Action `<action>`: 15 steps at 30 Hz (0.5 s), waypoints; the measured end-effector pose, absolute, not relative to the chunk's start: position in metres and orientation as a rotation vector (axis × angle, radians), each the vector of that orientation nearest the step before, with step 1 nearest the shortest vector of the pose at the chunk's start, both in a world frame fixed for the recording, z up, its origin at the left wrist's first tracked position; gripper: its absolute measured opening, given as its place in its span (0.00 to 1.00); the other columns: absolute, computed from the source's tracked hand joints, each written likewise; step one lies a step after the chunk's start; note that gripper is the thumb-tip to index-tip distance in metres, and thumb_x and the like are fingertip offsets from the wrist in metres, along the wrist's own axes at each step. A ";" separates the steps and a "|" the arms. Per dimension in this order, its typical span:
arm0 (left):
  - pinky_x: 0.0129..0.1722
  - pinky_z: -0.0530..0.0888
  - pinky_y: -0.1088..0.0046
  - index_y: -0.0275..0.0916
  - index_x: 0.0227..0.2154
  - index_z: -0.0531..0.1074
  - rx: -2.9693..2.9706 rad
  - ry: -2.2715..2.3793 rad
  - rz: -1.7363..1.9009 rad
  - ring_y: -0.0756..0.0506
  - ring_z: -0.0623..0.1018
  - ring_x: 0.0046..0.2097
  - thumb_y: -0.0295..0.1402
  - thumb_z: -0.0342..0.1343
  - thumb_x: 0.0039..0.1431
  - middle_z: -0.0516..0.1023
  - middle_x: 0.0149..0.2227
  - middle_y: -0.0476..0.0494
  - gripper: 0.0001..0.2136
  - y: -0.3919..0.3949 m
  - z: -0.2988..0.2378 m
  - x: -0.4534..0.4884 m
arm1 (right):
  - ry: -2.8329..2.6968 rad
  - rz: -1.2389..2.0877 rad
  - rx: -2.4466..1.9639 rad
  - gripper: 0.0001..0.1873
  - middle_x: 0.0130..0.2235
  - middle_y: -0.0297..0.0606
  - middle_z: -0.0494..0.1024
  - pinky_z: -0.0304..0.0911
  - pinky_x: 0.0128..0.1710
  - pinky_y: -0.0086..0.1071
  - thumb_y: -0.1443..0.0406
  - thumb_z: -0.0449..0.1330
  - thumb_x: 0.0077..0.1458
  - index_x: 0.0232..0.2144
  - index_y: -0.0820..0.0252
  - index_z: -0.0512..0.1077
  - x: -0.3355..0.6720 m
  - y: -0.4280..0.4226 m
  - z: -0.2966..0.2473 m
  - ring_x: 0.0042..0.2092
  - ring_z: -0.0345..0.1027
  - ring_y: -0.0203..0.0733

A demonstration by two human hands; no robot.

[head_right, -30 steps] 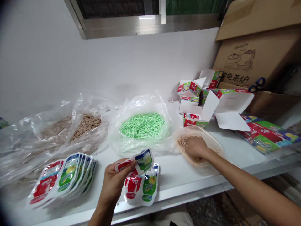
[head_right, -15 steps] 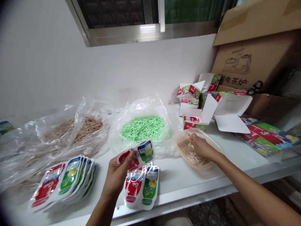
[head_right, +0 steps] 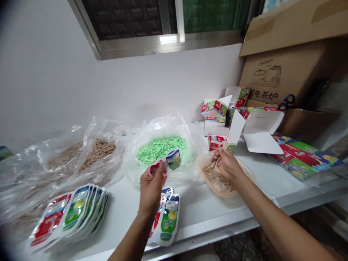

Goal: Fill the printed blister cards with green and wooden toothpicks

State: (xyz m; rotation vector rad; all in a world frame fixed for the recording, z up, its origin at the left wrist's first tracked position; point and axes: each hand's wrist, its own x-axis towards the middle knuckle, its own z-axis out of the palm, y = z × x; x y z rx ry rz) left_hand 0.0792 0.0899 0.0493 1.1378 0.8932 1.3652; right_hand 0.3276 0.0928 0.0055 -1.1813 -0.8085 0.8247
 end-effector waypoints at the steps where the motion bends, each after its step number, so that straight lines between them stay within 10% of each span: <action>1: 0.44 0.69 0.71 0.37 0.38 0.75 1.115 0.869 1.414 0.46 0.75 0.40 0.41 0.57 0.55 0.78 0.38 0.43 0.13 0.089 0.048 0.090 | -0.788 0.863 -1.109 0.23 0.23 0.26 0.58 0.63 0.31 0.32 0.46 0.59 0.46 0.24 0.56 0.58 0.313 0.089 0.015 0.25 0.56 0.32; 9: 0.28 0.69 0.75 0.37 0.28 0.67 0.494 0.645 1.468 0.51 0.69 0.24 0.45 0.58 0.52 0.69 0.21 0.53 0.15 0.076 0.042 0.150 | -0.389 1.222 -0.480 0.10 0.28 0.28 0.64 0.66 0.35 0.29 0.60 0.64 0.51 0.34 0.57 0.68 0.197 0.057 0.040 0.31 0.62 0.32; 15: 0.34 0.70 0.72 0.36 0.25 0.67 0.405 0.663 1.465 0.48 0.74 0.31 0.45 0.61 0.48 0.73 0.26 0.48 0.16 0.063 0.039 0.143 | -0.402 1.232 -0.435 0.14 0.28 0.27 0.65 0.67 0.39 0.32 0.61 0.65 0.51 0.41 0.54 0.68 0.183 0.056 0.048 0.32 0.63 0.32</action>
